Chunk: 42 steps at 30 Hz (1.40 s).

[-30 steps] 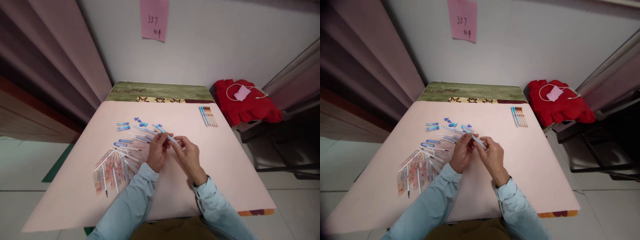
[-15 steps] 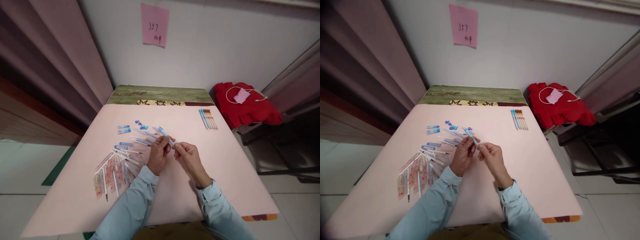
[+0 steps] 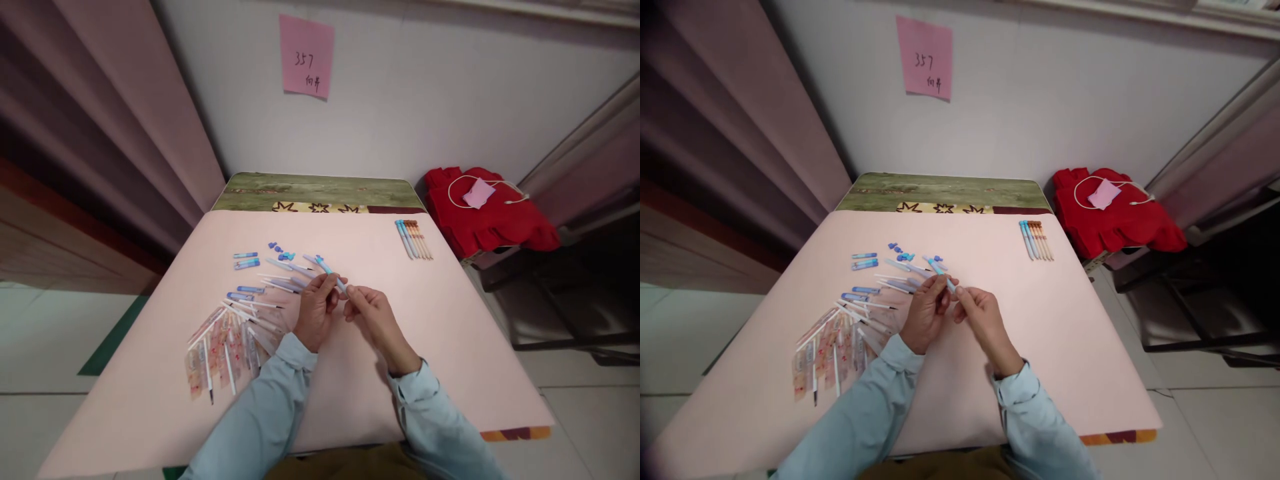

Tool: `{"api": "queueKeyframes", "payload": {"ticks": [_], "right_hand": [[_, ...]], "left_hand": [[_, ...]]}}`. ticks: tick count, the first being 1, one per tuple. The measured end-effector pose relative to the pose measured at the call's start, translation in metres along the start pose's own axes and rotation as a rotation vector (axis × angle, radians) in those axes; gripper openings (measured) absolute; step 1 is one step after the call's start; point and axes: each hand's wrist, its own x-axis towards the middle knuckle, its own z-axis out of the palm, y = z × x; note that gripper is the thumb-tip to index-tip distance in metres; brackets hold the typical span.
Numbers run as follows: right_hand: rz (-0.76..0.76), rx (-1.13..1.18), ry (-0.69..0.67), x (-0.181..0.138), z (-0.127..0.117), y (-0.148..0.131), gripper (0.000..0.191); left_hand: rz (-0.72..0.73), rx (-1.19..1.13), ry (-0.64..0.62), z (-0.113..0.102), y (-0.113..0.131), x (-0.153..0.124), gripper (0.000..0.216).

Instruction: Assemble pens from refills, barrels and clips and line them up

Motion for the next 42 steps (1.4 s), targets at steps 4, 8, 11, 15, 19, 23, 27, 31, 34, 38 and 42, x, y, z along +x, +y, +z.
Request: {"api": "queueKeyframes", "payload": {"ticks": [4,8,11,15,19,23,27,31,34,38,42], "right_hand": [[-0.191,-0.380,0.255,-0.002,0.001,0.002,0.039],[-0.265,-0.474,0.291,-0.004,0.002,0.006,0.031],[-0.243,-0.460,0.286,-0.004,0.002,0.007,0.031],[-0.117,-0.241,0.165,-0.004,0.001,0.008,0.035],[-0.066,-0.111,0.030,-0.004,0.001,0.006,0.036],[-0.145,-0.324,0.152,-0.004,0.002,0.008,0.037],[-0.235,-0.426,0.329,0.001,0.000,0.016,0.038],[-0.244,-0.368,0.421,0.013,-0.001,0.026,0.040],[-0.229,-0.339,0.431,0.020,-0.002,0.030,0.041],[-0.210,-0.292,0.408,0.026,-0.004,0.029,0.039],[-0.175,-0.248,0.395,0.028,-0.005,0.027,0.038]], "left_hand": [[0.046,-0.002,0.080,0.004,-0.001,-0.002,0.025],[0.032,-0.012,0.101,0.005,-0.001,-0.004,0.025],[-0.002,-0.026,0.066,0.004,-0.001,-0.004,0.025],[-0.024,-0.038,0.012,0.000,-0.002,-0.004,0.024],[-0.038,-0.028,0.010,-0.001,-0.003,-0.004,0.023],[0.050,0.043,0.079,0.002,-0.006,-0.005,0.022],[0.285,0.256,0.299,0.006,-0.002,-0.010,0.029],[0.489,0.494,0.357,0.002,0.024,-0.005,0.019],[0.623,0.777,0.409,-0.013,0.057,0.020,0.006],[0.618,1.396,0.345,-0.045,0.091,0.064,0.010],[0.463,1.780,0.150,-0.066,0.094,0.089,0.008]]}}
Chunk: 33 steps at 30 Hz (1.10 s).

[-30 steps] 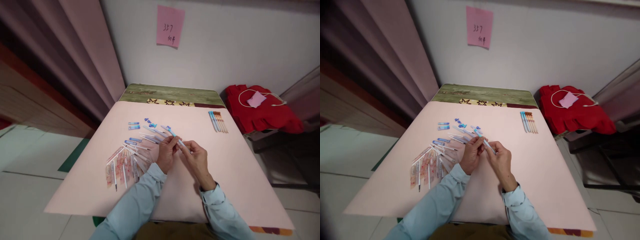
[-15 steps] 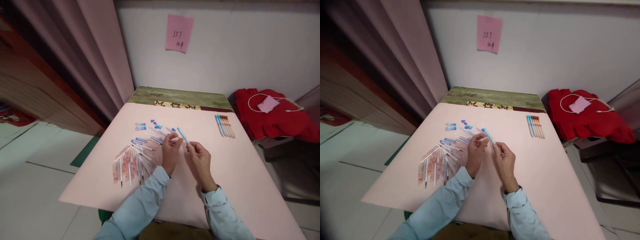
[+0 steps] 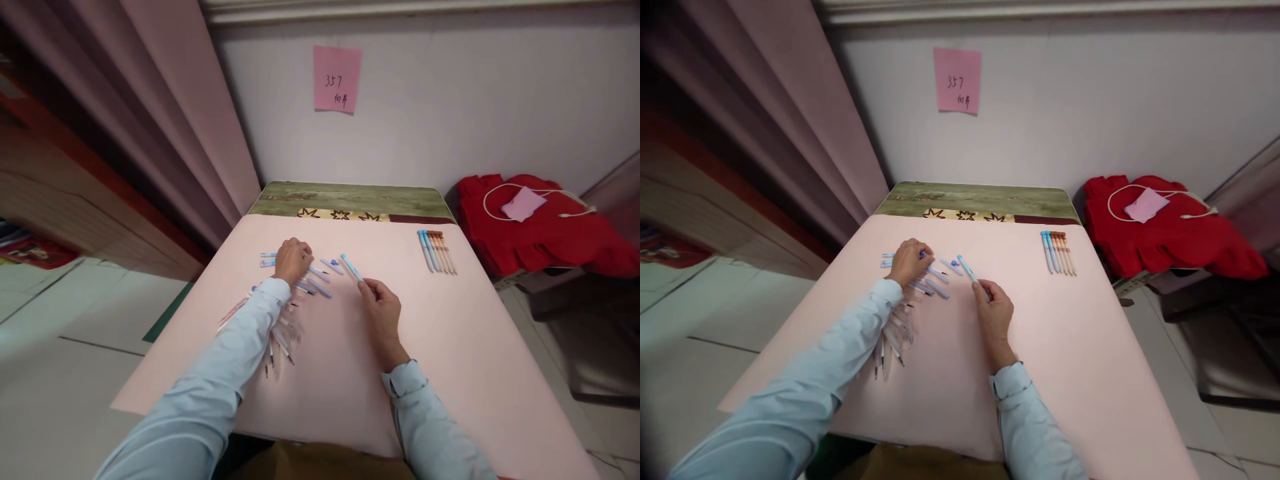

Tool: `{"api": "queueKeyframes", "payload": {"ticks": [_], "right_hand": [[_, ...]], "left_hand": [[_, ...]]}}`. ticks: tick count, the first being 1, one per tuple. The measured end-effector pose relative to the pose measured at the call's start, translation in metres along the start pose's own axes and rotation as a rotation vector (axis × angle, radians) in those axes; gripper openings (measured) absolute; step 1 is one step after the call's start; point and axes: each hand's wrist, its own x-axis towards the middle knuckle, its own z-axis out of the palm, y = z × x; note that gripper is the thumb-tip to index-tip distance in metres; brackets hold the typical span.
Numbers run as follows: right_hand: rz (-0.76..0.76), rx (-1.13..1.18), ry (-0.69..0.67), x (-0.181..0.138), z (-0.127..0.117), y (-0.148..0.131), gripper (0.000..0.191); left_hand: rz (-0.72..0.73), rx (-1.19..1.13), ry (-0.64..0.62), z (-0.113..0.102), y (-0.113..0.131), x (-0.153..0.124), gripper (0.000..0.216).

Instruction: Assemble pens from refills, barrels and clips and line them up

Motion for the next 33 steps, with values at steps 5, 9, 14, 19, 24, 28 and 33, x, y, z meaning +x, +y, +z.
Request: {"api": "queueKeyframes", "payload": {"ticks": [5,9,14,19,24,28,33], "right_hand": [[0.010,0.050,-0.019,0.002,-0.001,-0.007,0.037],[0.053,0.046,-0.001,0.002,-0.001,-0.012,0.037],[0.115,0.147,0.024,0.006,-0.002,-0.007,0.039],[0.215,0.344,0.026,0.011,-0.004,-0.004,0.037],[0.343,0.702,0.013,0.013,-0.004,-0.008,0.038],[0.380,0.854,0.066,0.012,-0.004,-0.010,0.039],[0.259,0.784,0.145,0.013,-0.002,-0.010,0.039]], "left_hand": [[0.044,0.200,-0.124,0.008,0.002,0.005,0.012],[0.045,0.227,-0.176,0.008,0.004,0.012,0.009],[0.052,0.153,-0.110,0.002,0.007,0.010,0.009],[-0.022,-0.503,0.232,-0.004,0.029,-0.021,0.007],[-0.309,-1.263,0.369,0.017,0.061,-0.057,0.028],[-0.336,-1.301,0.346,0.034,0.070,-0.071,0.033],[-0.189,-1.172,0.237,0.039,0.070,-0.081,0.026]]}}
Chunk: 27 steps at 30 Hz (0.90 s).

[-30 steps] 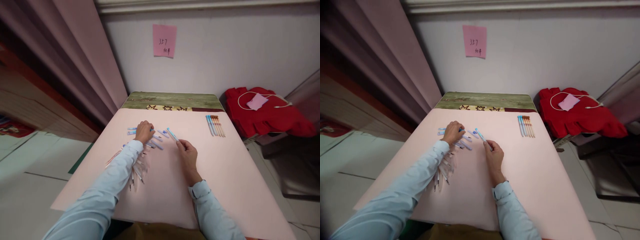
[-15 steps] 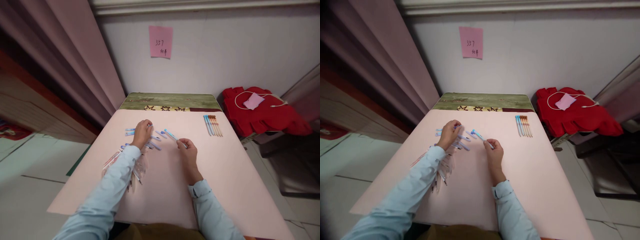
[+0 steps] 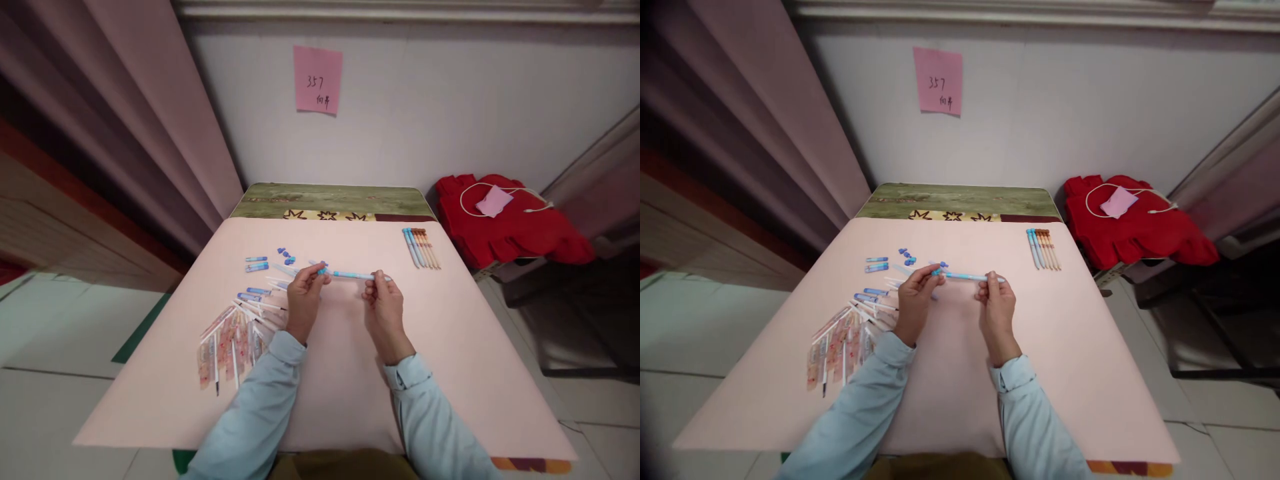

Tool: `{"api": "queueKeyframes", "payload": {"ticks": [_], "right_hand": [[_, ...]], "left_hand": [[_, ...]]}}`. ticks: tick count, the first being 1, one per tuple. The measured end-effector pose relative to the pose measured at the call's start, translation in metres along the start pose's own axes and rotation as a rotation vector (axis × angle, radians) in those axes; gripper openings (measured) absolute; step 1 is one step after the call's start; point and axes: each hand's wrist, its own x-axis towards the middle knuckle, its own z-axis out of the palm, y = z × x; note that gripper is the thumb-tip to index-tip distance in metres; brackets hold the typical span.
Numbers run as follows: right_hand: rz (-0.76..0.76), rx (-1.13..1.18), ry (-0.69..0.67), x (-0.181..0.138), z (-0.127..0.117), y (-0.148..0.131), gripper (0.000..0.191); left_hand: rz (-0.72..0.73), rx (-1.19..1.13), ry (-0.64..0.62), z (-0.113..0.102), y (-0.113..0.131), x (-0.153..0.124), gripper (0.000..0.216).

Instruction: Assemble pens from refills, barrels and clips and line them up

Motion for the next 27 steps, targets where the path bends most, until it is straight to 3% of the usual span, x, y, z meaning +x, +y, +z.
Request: {"api": "queueKeyframes", "payload": {"ticks": [4,11,27], "right_hand": [[-0.138,-0.095,0.034,0.0006,0.0012,0.0014,0.038],[-0.143,-0.101,0.034,0.0004,0.0004,0.0008,0.035],[-0.124,-0.137,0.022,-0.0044,0.0017,-0.0011,0.035]], "left_hand": [[0.172,0.085,-0.065,0.0014,0.0028,-0.0032,0.019],[0.281,0.181,-0.094,-0.0012,-0.0009,-0.0011,0.021],[0.254,0.156,-0.115,-0.0001,0.0045,-0.0028,0.022]]}}
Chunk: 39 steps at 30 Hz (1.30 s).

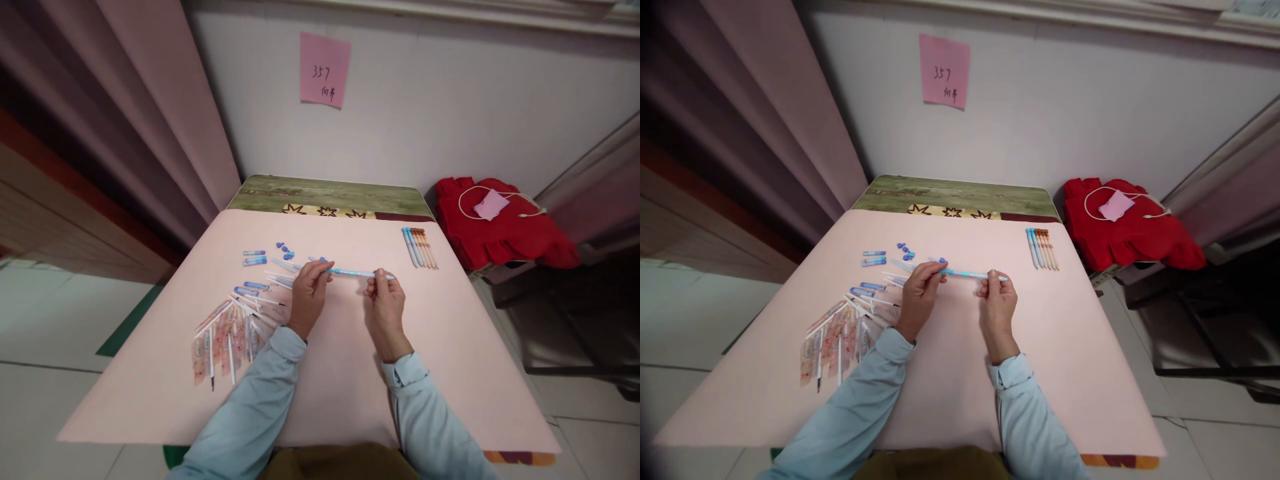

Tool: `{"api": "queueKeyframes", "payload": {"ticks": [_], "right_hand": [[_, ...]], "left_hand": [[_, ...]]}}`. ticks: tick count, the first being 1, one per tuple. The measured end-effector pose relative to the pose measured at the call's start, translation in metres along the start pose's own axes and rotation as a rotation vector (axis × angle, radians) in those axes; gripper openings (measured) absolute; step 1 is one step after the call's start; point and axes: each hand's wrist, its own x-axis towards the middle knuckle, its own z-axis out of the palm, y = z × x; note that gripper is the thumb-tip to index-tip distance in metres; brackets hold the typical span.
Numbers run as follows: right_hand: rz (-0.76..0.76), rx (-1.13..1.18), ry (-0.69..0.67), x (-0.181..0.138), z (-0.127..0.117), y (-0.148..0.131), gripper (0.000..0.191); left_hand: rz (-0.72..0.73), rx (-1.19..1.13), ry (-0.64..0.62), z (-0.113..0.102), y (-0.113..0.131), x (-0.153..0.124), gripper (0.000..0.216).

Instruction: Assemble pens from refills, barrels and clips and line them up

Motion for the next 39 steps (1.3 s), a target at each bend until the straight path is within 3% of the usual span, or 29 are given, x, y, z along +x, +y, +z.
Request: {"api": "queueKeyframes", "payload": {"ticks": [5,11,16,20,26,30,35,39], "right_hand": [[0.016,-0.007,-0.035,-0.002,0.000,-0.003,0.038],[0.113,-0.147,-0.306,-0.003,-0.004,0.005,0.030],[0.062,-0.315,-0.434,-0.007,-0.007,0.017,0.025],[0.059,-0.354,-0.477,-0.007,-0.008,0.024,0.029],[0.063,-0.398,-0.498,-0.007,-0.009,0.028,0.028],[-0.055,-0.580,-0.499,-0.012,-0.008,0.023,0.023],[-0.385,-0.884,-0.442,-0.017,-0.008,0.013,0.015],[-0.435,-0.943,-0.412,-0.015,-0.008,0.013,0.012]], "left_hand": [[-0.175,-0.228,0.118,0.002,-0.001,0.001,0.032],[-0.363,-0.485,0.325,-0.003,-0.009,0.010,0.039],[-0.306,-0.356,0.376,-0.005,-0.011,0.011,0.031],[-0.250,-0.232,0.341,-0.003,-0.011,0.006,0.026],[-0.280,-0.181,0.332,-0.003,-0.012,0.004,0.027],[-0.271,-0.156,0.348,-0.004,-0.014,0.004,0.028],[-0.226,-0.067,0.337,-0.005,-0.017,0.003,0.028],[-0.251,-0.062,0.304,-0.005,-0.018,0.003,0.029]]}}
